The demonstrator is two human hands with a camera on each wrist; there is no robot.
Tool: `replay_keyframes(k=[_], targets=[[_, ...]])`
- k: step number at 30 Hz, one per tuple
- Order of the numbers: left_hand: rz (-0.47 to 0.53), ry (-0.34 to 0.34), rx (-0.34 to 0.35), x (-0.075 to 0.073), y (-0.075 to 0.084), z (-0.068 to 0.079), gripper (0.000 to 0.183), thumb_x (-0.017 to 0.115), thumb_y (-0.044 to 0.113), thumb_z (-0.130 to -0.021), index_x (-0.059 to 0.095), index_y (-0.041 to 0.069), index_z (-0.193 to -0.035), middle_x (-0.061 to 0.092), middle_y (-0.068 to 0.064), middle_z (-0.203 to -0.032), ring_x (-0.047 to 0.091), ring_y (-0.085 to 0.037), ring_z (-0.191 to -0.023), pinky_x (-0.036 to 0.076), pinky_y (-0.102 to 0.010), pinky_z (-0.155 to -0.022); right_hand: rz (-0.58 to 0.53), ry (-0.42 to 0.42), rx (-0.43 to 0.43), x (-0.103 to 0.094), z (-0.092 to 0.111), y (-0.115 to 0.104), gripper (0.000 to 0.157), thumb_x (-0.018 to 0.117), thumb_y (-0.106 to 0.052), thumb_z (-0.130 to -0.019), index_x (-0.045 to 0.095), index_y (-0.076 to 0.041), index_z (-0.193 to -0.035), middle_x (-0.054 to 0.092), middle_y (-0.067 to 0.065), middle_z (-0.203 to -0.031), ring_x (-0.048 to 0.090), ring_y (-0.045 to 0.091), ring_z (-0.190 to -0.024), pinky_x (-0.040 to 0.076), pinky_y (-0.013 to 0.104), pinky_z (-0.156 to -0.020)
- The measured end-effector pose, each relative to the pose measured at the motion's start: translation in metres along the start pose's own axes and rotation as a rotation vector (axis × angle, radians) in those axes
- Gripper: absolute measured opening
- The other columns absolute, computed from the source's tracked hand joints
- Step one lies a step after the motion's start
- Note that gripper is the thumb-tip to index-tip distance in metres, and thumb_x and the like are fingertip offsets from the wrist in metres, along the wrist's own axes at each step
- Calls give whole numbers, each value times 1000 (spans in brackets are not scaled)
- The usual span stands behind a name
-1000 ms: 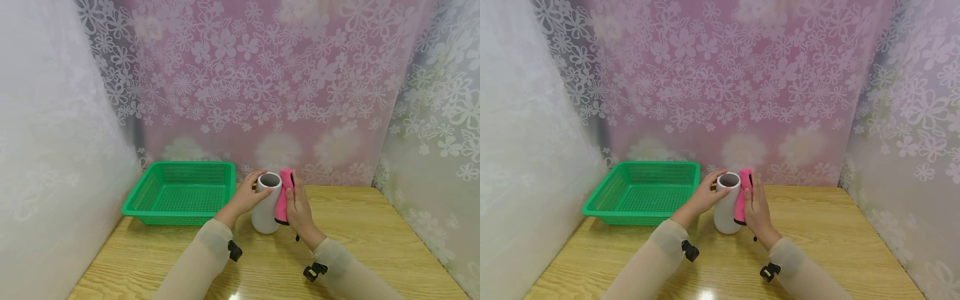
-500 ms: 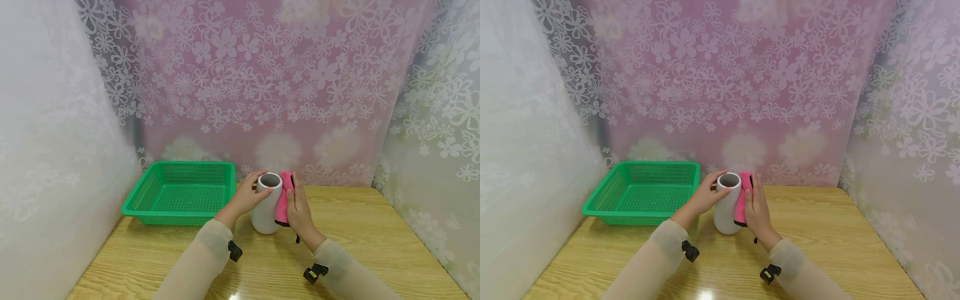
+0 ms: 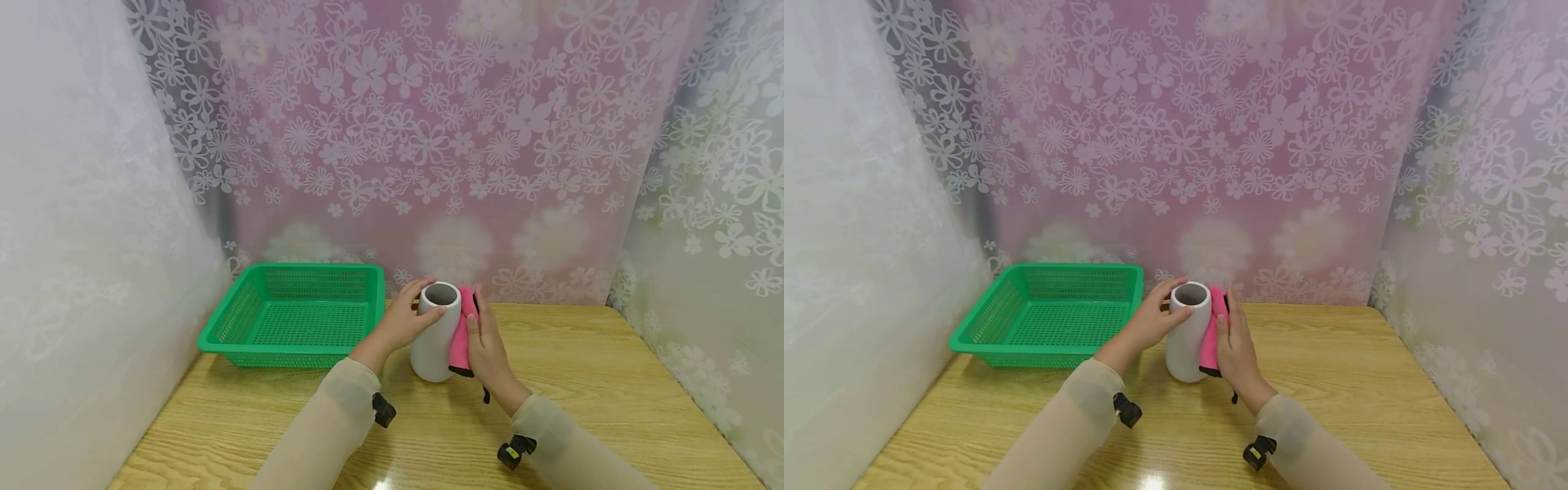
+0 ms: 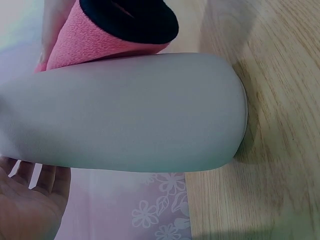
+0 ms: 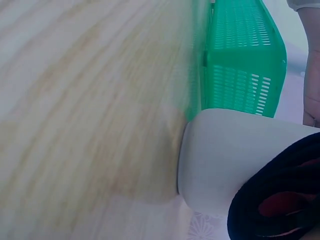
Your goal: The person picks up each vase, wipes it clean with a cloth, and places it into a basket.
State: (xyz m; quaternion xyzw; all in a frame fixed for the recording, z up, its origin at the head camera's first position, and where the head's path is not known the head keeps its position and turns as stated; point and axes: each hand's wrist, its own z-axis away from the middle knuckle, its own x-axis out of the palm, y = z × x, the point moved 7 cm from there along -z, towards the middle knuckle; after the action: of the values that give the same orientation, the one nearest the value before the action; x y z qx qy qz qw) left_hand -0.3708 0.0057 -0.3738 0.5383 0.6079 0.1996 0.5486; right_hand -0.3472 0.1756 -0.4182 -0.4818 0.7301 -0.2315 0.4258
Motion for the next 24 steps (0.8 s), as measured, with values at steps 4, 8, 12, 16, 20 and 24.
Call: replay_keyframes(k=[4,8,12,16,20,24], targets=[[3,0,-4,0,0,0,63,69,36,-96,44,22,-152,41,-7,-152,53,-28,-127,48,-45,-102,-5,-22,43,2,2,6,58,32,-29,-111,8,-20,-163,14,15,-165,17,38,-149,21,62,-116],[5,0,-11,0,-1,0,63,69,37,-96,44,22,-151,41,-7,-151,53,-28,-127,49,-45,-102,-3,-52,88,5,5,12,58,30,-32,-111,7,-18,-163,12,16,-165,15,39,-150,19,64,-116],[0,3,-10,0,-2,-1,63,69,36,-95,44,23,-151,42,-6,-151,53,-27,-127,48,-45,-102,26,-74,127,7,6,19,59,28,-33,-111,9,-11,-162,14,19,-164,15,40,-150,16,62,-117],[-3,3,-2,1,-2,-1,63,69,36,-95,44,22,-151,41,-6,-152,53,-26,-127,48,-44,-102,61,-115,180,10,8,26,60,26,-35,-111,11,-5,-161,17,22,-163,17,42,-149,14,62,-118],[3,-1,6,1,-2,-1,62,69,35,-96,44,22,-151,41,-5,-152,52,-25,-128,47,-44,-104,110,-167,255,14,11,33,61,25,-37,-111,13,-3,-160,19,25,-162,17,43,-148,14,61,-118],[5,-3,5,1,-2,-2,63,68,34,-96,43,20,-152,41,-6,-151,52,-25,-128,46,-44,-104,157,-217,304,17,12,40,57,27,-31,-112,17,0,-159,22,28,-160,20,44,-147,16,59,-118]])
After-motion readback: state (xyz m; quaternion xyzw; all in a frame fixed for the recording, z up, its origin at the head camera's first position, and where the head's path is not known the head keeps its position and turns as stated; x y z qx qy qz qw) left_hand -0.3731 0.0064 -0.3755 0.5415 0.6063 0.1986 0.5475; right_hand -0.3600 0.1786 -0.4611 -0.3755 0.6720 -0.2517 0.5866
